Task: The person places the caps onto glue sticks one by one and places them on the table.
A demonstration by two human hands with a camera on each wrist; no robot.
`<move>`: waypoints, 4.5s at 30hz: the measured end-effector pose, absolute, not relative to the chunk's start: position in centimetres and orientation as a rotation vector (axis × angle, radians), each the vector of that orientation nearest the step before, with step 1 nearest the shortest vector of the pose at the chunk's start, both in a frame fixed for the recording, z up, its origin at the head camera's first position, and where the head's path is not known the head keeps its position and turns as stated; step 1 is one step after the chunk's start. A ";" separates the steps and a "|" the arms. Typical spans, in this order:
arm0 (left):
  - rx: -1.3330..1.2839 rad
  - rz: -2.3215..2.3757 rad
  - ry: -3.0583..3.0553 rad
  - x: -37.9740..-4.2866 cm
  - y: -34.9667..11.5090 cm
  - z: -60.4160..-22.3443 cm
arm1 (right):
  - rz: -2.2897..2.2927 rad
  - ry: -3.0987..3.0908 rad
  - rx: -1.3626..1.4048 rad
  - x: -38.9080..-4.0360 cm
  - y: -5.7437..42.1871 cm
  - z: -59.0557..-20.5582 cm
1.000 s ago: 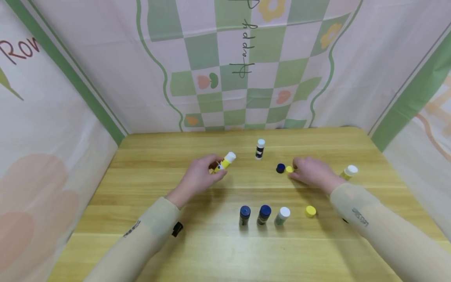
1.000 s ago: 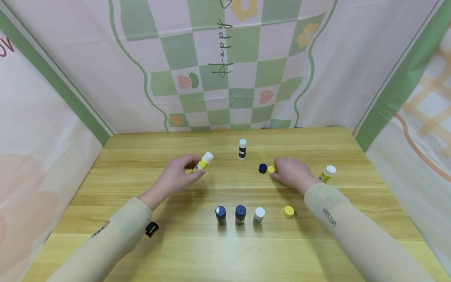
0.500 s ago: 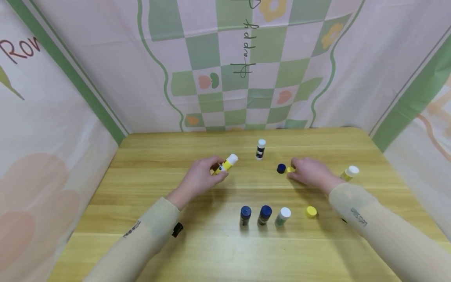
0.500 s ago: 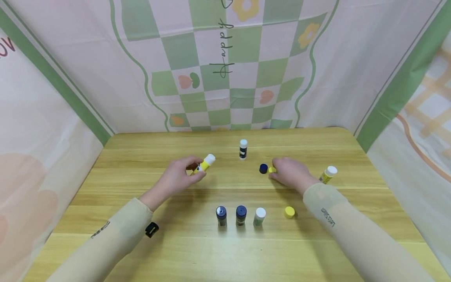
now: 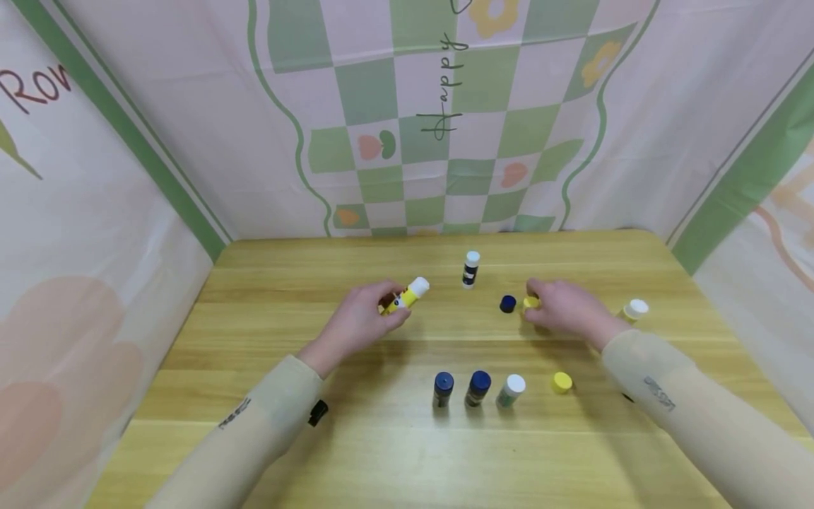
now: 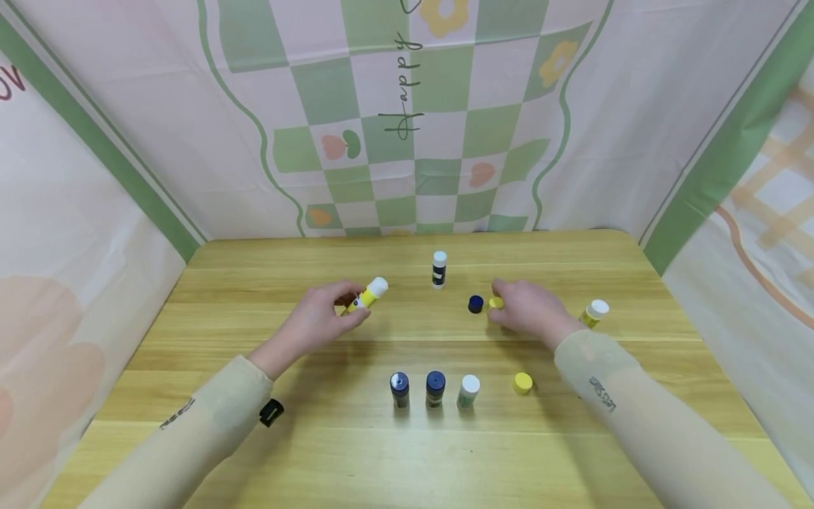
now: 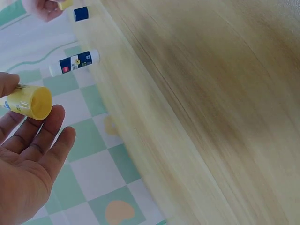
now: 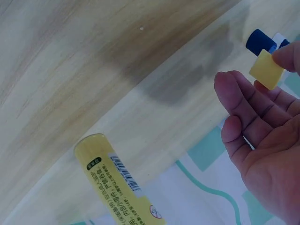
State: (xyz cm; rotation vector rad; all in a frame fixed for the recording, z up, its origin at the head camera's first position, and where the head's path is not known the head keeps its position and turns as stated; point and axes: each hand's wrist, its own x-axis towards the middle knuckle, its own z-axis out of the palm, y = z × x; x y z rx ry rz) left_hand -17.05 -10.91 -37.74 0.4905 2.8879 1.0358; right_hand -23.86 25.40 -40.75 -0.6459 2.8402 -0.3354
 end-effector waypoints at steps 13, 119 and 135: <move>0.517 0.951 2.910 -17.1 -11.0 -37.5 | -0.383 2.914 -0.730 -23.5 24.8 -38.3; 0.908 0.726 2.997 -16.7 -8.6 -35.1 | -0.831 2.880 -1.535 -19.8 17.7 -32.9; 0.966 0.780 2.999 -16.6 -8.8 -35.2 | -0.834 2.879 -1.585 -19.9 17.7 -33.2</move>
